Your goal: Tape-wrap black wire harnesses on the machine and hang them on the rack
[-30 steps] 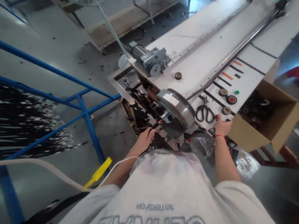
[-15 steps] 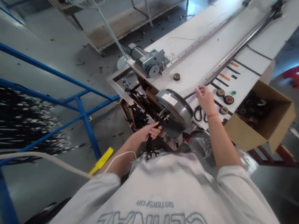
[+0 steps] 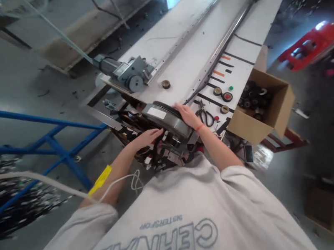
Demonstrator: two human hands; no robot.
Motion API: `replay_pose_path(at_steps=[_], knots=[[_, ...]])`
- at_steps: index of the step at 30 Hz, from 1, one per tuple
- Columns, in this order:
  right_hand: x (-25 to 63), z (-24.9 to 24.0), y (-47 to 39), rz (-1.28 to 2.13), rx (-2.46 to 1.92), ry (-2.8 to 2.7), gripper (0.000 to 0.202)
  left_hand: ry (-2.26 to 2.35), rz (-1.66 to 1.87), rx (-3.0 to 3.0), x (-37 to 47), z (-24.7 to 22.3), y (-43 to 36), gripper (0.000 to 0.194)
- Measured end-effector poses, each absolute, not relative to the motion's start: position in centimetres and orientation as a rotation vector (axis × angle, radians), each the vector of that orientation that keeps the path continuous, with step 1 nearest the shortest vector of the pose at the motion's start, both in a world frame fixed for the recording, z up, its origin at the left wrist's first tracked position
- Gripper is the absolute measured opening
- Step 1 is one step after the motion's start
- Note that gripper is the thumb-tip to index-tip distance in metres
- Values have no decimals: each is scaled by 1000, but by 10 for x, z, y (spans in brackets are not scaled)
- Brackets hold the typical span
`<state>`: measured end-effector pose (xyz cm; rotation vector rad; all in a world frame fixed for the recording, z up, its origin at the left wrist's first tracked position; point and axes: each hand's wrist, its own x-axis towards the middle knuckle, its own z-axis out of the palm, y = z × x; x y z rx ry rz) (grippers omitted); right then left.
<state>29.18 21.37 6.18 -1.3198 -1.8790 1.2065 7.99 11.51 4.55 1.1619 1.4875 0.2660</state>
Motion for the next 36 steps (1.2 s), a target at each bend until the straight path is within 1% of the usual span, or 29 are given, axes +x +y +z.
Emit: replay_pose_path(at_steps=[1,4,5,6,7,9,10,12,15,17,19,22,24,26,28,30,33,34,36], knots=[[302,55,206,1103,-1432,-1930,40,1567,181,1375,83,54,114,40],[332,34,189,617,-1957,-2045,20,1825,-55,1792,85,86,112,35],[342,29,185,521,-2110,-2038,24,1886,-90,1843,82,97,112,35],[352,25,183,501,-2220,-2020,32,1927,-100,1869,77,106,112,37],[361,23,180,559,-2279,-1991,35,1955,-95,1876,71,115,113,39],[377,25,170,841,-2205,-1881,32,2003,-82,1844,57,124,114,40],[382,30,161,1023,-2064,-1806,30,2010,-75,1821,51,124,115,39],[383,46,138,1415,-1643,-1668,31,2017,-34,1770,41,117,114,35],[350,72,97,2026,-956,-1608,44,2019,95,1725,36,103,112,28],[306,80,81,2411,-701,-1494,59,2016,146,1717,37,100,110,27],[259,77,76,2658,-700,-1284,72,2006,158,1728,37,103,110,28],[227,68,75,2688,-937,-1129,75,1985,107,1725,38,112,110,27],[245,66,71,2637,-971,-1172,72,1967,14,1727,40,111,113,28],[285,68,69,2493,-988,-1220,70,1982,-80,1760,46,100,117,29],[328,67,80,2158,-1213,-1214,67,2074,-134,1751,55,84,123,33],[358,60,106,1821,-1555,-1240,63,2173,-106,1661,66,65,130,41],[373,51,154,1357,-2040,-1492,54,2237,3,1500,76,45,135,49],[373,53,166,1170,-2125,-1592,50,2239,59,1486,77,41,134,54],[371,64,175,855,-2106,-1712,43,2243,209,1517,75,37,128,65]])
